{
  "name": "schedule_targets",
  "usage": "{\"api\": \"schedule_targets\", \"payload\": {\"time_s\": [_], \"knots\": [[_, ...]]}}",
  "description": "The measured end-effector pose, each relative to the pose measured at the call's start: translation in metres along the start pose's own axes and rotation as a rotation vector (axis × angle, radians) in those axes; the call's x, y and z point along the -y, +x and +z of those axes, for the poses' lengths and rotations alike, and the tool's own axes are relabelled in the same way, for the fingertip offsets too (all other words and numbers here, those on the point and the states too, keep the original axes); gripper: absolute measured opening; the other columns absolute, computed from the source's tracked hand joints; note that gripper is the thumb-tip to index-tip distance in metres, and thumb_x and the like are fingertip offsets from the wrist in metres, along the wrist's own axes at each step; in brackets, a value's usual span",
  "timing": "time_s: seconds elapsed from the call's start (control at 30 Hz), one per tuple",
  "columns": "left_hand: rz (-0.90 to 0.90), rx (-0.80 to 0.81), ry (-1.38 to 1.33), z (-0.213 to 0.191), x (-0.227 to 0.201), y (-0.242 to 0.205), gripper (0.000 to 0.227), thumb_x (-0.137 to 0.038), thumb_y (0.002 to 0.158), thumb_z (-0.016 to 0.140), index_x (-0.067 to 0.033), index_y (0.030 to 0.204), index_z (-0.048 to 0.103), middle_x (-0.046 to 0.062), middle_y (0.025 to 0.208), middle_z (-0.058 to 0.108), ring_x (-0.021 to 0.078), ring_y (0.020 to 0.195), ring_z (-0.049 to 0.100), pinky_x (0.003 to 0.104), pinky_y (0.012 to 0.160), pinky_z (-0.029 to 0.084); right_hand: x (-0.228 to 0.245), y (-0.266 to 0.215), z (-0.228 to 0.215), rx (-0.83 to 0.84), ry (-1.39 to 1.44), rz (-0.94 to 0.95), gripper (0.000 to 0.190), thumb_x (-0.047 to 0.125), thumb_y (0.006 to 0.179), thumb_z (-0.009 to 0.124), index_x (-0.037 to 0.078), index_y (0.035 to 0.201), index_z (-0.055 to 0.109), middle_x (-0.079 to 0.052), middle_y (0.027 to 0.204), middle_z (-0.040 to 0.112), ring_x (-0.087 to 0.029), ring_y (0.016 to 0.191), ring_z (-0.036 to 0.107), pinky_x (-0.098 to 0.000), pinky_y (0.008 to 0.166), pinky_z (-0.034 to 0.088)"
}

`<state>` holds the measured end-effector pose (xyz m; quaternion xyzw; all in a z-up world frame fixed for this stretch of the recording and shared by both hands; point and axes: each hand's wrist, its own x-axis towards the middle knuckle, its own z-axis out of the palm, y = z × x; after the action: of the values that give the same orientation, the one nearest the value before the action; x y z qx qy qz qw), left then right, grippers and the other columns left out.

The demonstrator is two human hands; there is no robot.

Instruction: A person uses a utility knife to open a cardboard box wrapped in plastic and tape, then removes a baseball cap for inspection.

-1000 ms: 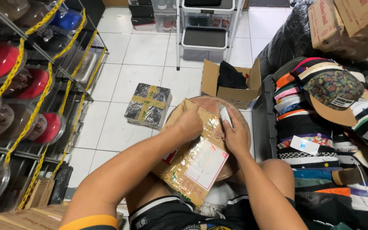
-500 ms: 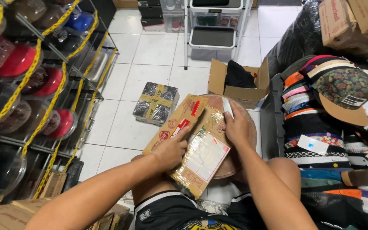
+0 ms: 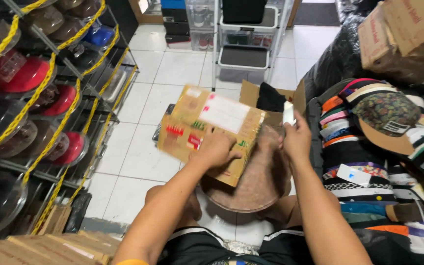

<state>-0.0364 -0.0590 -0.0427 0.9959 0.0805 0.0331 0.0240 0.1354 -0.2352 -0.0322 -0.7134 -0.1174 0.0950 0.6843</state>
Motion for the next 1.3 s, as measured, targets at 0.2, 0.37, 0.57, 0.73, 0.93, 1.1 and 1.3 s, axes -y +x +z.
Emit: {"api": "schedule_targets", "payload": {"time_s": [0.2,0.37,0.57,0.73,0.93,1.1,1.3], "knots": [[-0.155,0.174,-0.112,0.006,-0.013,-0.004,0.042,-0.057,0.087,0.064,-0.0165,0.096,0.075,0.010,0.091,0.077,0.0323,0.097,0.073,0.052,0.091,0.047,-0.025,-0.031,0.003,0.141,-0.177,0.212,0.051,0.006,0.093,0.060,0.006,0.143,0.057,-0.022,0.088,0.073,-0.020,0.040,0.063,-0.0346,0.031,0.050],[-0.227,0.234,-0.146,-0.005,-0.014,-0.013,0.047,-0.055,0.090,0.061,-0.0118,0.102,0.075,0.016,0.092,0.076,0.0381,0.101,0.074,0.052,0.091,0.053,-0.034,-0.036,0.014,0.308,-0.663,-0.012,0.046,0.024,0.089,0.069,0.019,0.135,0.069,-0.008,0.154,0.053,-0.030,0.140,0.050,-0.0439,0.117,0.039],[-0.211,0.119,-0.148,0.013,-0.013,-0.020,0.043,-0.051,0.091,0.063,-0.0098,0.097,0.074,0.016,0.087,0.075,0.0389,0.098,0.073,0.050,0.096,0.052,0.008,-0.057,0.034,0.307,-0.474,0.020,0.044,0.009,0.089,0.065,0.006,0.133,0.068,-0.035,0.130,0.064,-0.047,0.124,0.062,-0.0477,0.107,0.048],[-0.101,-0.233,-0.147,0.055,-0.009,-0.028,0.034,-0.037,0.102,0.045,-0.0110,0.089,0.063,0.012,0.078,0.070,0.0332,0.085,0.072,0.046,0.097,0.047,-0.034,-0.040,0.038,0.318,-0.512,0.060,0.044,0.018,0.091,0.067,0.017,0.135,0.069,-0.026,0.129,0.068,-0.041,0.126,0.060,-0.0459,0.107,0.049],[-0.057,-0.465,-0.133,0.059,-0.016,-0.032,0.035,-0.031,0.103,0.041,-0.0111,0.080,0.059,0.010,0.067,0.057,0.0319,0.073,0.065,0.044,0.077,0.050,-0.115,-0.005,0.032,0.339,-0.827,-0.056,0.042,0.045,0.084,0.073,0.038,0.125,0.074,-0.001,0.132,0.071,-0.022,0.140,0.052,-0.0338,0.116,0.040],[-0.062,-0.463,-0.153,0.065,-0.015,-0.027,0.033,-0.029,0.102,0.042,-0.0117,0.078,0.057,0.010,0.065,0.055,0.0335,0.070,0.062,0.047,0.074,0.048,-0.099,-0.020,0.022,0.347,-0.668,-0.054,0.041,0.031,0.083,0.075,0.029,0.124,0.076,-0.008,0.121,0.074,-0.027,0.127,0.061,-0.0373,0.106,0.048],[-0.077,-0.449,-0.158,0.071,-0.015,-0.027,0.034,-0.030,0.102,0.041,-0.0116,0.079,0.057,0.009,0.065,0.054,0.0334,0.071,0.062,0.047,0.074,0.047,-0.021,-0.061,0.019,0.396,-0.584,0.126,0.040,0.024,0.089,0.069,0.016,0.129,0.074,-0.023,0.108,0.076,-0.036,0.116,0.068,-0.0457,0.094,0.053]]}}
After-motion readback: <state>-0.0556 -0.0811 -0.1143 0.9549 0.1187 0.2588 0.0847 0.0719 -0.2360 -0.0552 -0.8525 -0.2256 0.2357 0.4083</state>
